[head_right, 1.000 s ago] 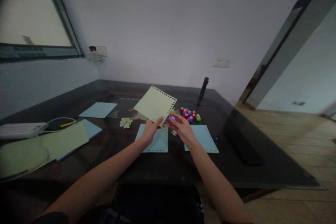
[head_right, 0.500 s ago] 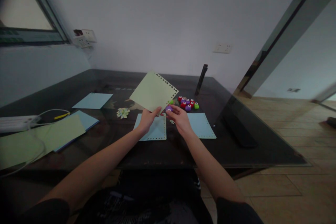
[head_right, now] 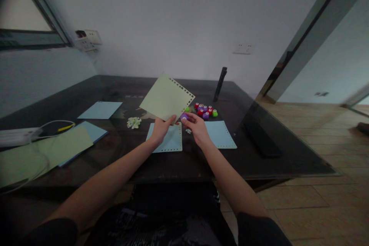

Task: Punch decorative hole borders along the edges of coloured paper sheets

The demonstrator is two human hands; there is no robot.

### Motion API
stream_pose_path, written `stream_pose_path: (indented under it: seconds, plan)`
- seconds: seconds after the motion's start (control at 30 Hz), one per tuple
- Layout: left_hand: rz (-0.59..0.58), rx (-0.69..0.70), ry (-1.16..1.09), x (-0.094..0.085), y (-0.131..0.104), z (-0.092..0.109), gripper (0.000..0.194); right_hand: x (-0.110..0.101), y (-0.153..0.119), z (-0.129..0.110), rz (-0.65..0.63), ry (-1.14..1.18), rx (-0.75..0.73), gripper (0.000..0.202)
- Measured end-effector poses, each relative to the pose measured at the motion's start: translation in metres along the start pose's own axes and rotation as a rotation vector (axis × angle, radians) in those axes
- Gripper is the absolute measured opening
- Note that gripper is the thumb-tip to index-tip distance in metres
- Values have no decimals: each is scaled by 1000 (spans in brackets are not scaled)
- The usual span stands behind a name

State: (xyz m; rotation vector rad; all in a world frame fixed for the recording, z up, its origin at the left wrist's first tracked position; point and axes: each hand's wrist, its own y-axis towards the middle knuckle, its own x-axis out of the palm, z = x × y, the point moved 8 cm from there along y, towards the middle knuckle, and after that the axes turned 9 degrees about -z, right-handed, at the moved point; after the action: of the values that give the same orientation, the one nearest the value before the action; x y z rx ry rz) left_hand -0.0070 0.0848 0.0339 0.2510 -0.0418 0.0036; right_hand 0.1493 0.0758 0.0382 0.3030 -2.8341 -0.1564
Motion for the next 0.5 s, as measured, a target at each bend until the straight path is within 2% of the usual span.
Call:
stream_pose_path:
  seconds: [0.5]
  plan:
    - [-44,0,-18,4,-2,1,30,0,-1,-2,4,-24,-10,47]
